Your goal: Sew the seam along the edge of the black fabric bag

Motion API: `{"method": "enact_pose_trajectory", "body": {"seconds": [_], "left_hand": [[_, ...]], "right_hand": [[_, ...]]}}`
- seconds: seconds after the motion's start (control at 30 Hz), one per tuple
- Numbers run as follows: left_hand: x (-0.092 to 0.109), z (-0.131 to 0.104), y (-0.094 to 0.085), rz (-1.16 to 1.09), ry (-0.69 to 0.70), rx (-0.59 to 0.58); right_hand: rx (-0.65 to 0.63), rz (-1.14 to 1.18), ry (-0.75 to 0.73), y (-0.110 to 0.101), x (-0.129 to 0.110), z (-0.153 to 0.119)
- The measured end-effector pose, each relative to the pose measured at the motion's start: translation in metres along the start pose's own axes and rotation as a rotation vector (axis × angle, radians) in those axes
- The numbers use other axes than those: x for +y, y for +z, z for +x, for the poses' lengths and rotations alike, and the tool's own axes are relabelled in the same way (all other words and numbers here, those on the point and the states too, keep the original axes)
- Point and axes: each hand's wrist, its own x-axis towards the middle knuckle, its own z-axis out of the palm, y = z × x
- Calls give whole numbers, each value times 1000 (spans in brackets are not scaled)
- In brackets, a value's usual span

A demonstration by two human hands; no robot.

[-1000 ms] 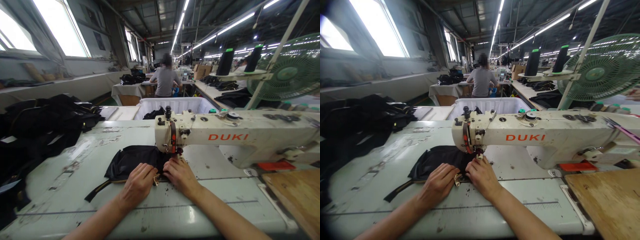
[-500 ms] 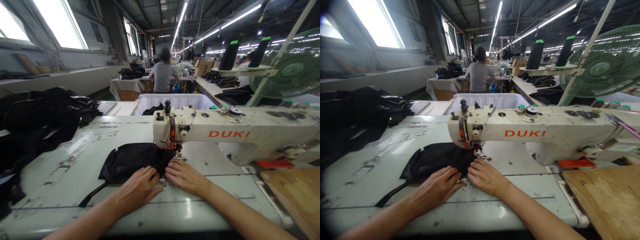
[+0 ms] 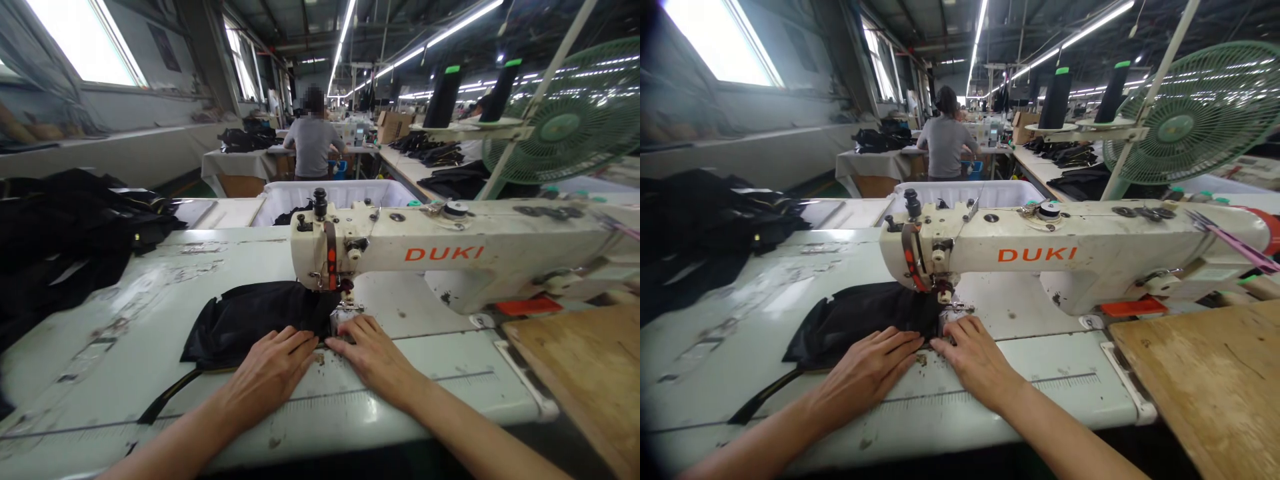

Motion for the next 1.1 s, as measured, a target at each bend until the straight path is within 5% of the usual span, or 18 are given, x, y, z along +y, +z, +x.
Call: {"method": "enact_pose_trajectory", "body": {"seconds": [0.43, 0.6, 0.87, 1.1], "left_hand": [[-1, 1, 6, 51, -19, -16], [4, 2, 2, 74, -35, -62], [-7, 1, 4, -245, -255, 298], [-14, 21, 12, -233, 16, 152]], "right_hand": [[116, 217, 139, 4, 4, 2], [39, 94, 38, 5, 2, 8], [-24, -25, -36, 2, -2, 6], [-26, -9, 15, 3, -2, 7]]}}
